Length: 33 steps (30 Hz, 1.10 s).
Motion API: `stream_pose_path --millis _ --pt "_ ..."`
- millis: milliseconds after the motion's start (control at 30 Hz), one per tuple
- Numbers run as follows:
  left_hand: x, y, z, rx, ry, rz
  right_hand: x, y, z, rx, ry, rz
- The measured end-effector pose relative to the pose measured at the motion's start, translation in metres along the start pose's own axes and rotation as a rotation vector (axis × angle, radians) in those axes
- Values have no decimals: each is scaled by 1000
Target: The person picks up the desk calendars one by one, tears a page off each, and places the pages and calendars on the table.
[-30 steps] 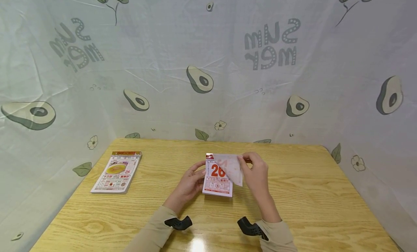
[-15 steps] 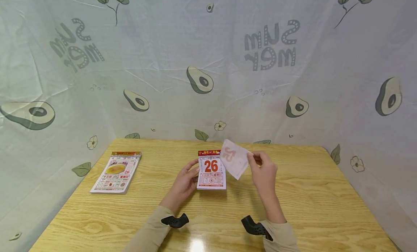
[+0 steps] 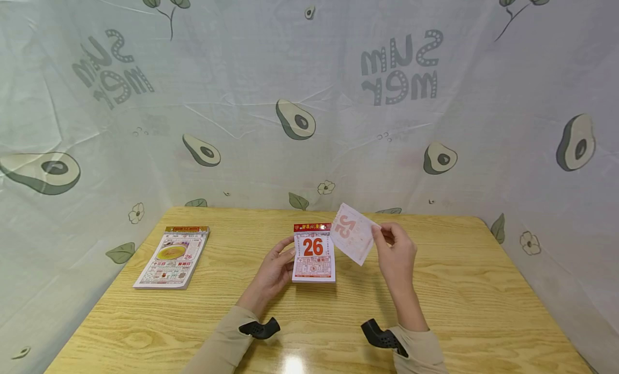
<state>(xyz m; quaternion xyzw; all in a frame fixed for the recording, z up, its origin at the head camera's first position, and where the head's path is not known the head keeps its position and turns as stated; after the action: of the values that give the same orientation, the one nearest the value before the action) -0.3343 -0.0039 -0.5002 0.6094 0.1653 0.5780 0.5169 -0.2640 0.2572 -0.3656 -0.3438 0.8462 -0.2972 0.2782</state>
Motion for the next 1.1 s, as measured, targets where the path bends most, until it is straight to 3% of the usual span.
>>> stream_pose_path --millis 833,1100 --pt "0 -1 0 -23 12 0 -7 3 -2 23 5 11" --pt "-3 2 2 6 40 -13 -21 6 -6 22 69 31"
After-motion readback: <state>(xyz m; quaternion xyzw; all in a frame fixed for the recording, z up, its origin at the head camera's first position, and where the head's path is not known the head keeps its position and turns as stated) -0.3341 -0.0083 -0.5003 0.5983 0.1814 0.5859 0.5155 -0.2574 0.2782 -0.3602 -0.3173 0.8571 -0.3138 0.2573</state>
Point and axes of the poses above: each hand's wrist, its own z-axis away from the middle knuckle, its own x-axis out of the palm, y = z × x, the point moved 9 cm from there along -z, towards the middle knuckle, and after that the axes turned 11 degrees about -x, right-handed, at the moved point
